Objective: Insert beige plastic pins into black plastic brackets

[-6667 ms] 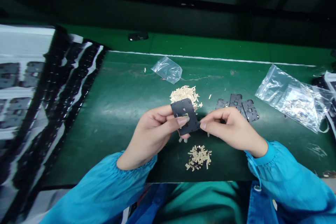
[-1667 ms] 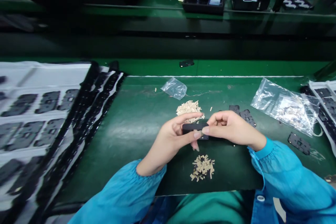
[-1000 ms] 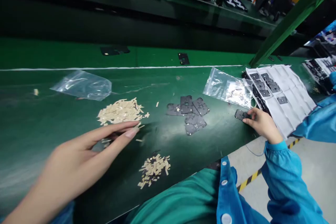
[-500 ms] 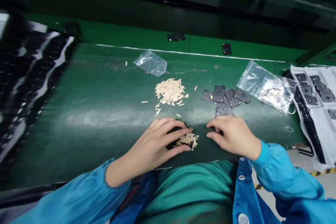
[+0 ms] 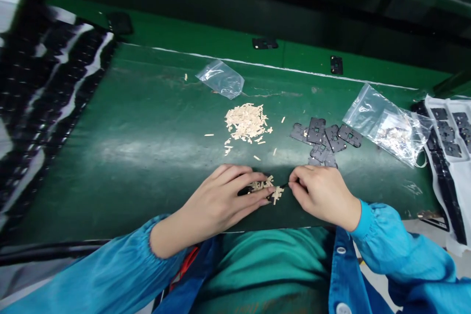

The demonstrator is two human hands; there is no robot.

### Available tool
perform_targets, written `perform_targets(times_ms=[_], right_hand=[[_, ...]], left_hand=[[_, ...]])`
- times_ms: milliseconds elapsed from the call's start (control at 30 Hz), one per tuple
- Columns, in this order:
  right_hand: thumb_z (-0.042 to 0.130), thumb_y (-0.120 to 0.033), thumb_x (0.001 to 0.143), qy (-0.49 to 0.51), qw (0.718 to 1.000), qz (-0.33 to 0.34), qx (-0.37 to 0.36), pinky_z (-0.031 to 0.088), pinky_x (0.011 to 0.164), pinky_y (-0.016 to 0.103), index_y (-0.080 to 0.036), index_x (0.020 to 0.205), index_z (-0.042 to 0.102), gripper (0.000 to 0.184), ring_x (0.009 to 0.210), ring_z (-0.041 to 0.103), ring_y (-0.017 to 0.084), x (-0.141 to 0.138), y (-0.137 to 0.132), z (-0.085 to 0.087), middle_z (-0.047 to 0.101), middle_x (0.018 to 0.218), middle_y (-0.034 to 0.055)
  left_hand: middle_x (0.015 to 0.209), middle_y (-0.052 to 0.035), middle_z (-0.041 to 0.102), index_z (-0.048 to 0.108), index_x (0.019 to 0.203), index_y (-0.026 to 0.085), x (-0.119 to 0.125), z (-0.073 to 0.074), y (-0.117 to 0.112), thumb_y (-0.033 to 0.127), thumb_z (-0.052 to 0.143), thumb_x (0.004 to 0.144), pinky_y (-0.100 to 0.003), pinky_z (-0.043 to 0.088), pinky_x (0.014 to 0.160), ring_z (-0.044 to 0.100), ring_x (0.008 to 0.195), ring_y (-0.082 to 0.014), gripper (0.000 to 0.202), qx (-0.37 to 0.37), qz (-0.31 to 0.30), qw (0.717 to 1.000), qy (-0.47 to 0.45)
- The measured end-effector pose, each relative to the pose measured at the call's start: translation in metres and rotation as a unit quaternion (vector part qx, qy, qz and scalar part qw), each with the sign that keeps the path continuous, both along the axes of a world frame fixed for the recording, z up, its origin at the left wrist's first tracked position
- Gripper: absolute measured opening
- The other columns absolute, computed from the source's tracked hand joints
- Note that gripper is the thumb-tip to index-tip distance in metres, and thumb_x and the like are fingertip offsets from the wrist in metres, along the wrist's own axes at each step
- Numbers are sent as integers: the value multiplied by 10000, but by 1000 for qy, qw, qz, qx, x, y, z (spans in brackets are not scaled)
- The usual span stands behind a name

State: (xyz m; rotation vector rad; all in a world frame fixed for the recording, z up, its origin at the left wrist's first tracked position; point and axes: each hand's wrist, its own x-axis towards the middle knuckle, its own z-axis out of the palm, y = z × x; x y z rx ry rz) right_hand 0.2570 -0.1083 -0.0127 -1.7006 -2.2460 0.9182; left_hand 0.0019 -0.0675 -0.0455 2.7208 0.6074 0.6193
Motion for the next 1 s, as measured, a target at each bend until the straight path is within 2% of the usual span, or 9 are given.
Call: perform_targets(times_ms=[133, 233, 400, 467, 533, 633, 700, 867, 1000], right_hand=[[579, -186, 924, 50, 998, -27, 2, 382, 626, 275, -189, 893, 683, 108, 627, 550, 133, -1, 4, 5, 598, 677, -18], [623, -212, 893, 145, 985, -72, -63, 363, 570, 259, -195, 842, 681, 79, 567, 480, 111, -4, 18, 15, 552, 632, -41], [752, -334, 808, 330, 900, -99, -266, 370, 536, 240, -175, 766, 669, 184, 548, 459, 92, -12, 60, 33, 559, 622, -43], [766, -347, 794, 344, 892, -96, -277, 379, 549, 239, -168, 764, 676, 203, 549, 465, 90, -15, 75, 38, 566, 609, -43], [763, -353, 796, 342, 904, -108, -234, 392, 570, 242, -163, 816, 696, 202, 579, 490, 96, -17, 84, 38, 591, 647, -33], [749, -336, 800, 303, 933, -113, -154, 394, 589, 253, -163, 876, 725, 190, 618, 496, 107, -21, 91, 34, 615, 707, -18], [709, -307, 816, 268, 950, -99, -129, 377, 580, 260, -164, 844, 732, 147, 604, 474, 109, -23, 93, 32, 607, 685, -18], [644, -260, 802, 237, 958, -100, -130, 354, 561, 261, -173, 757, 716, 122, 573, 456, 107, -28, 97, 29, 590, 630, -24], [655, -278, 785, 255, 947, -108, -161, 361, 567, 259, -178, 744, 704, 119, 579, 462, 107, -29, 101, 28, 586, 629, -24]], left_hand=[[1026, -68, 762, 741, 1095, 190, 2, 5, -1, 288, 677, 979, -364, 450, 813, 639, 945, -243, 165, -13, 38, 998, -54], [997, -83, 763, 697, 1196, 166, 3, 16, 13, 149, 662, 963, -356, 449, 774, 659, 884, -222, 236, 45, 59, 993, -89], [987, -57, 788, 722, 1106, 211, 4, 36, 48, 119, 691, 930, -361, 426, 746, 697, 841, -209, 201, 135, 12, 986, -100], [929, -40, 793, 741, 1026, 205, 6, 42, 56, 140, 706, 929, -351, 444, 753, 706, 804, -189, 122, 82, 33, 988, -126], [883, -32, 791, 756, 950, 191, 10, 44, 60, 165, 693, 943, -327, 482, 763, 713, 791, -169, 69, -44, 67, 984, -162], [851, -42, 787, 774, 866, 173, 16, 44, 65, 190, 668, 940, -286, 532, 743, 712, 794, -165, 130, -264, 111, 939, -192], [838, -46, 792, 790, 844, 170, 17, 41, 68, 204, 668, 918, -276, 544, 718, 711, 787, -175, 147, -355, 131, 906, -191], [845, -45, 815, 816, 846, 167, 12, 34, 74, 213, 668, 862, -258, 558, 691, 732, 782, -181, 155, -465, 160, 846, -205], [866, -42, 824, 826, 850, 173, 7, 33, 77, 224, 706, 838, -251, 569, 727, 741, 795, -174, 131, -502, 148, 824, -217]])
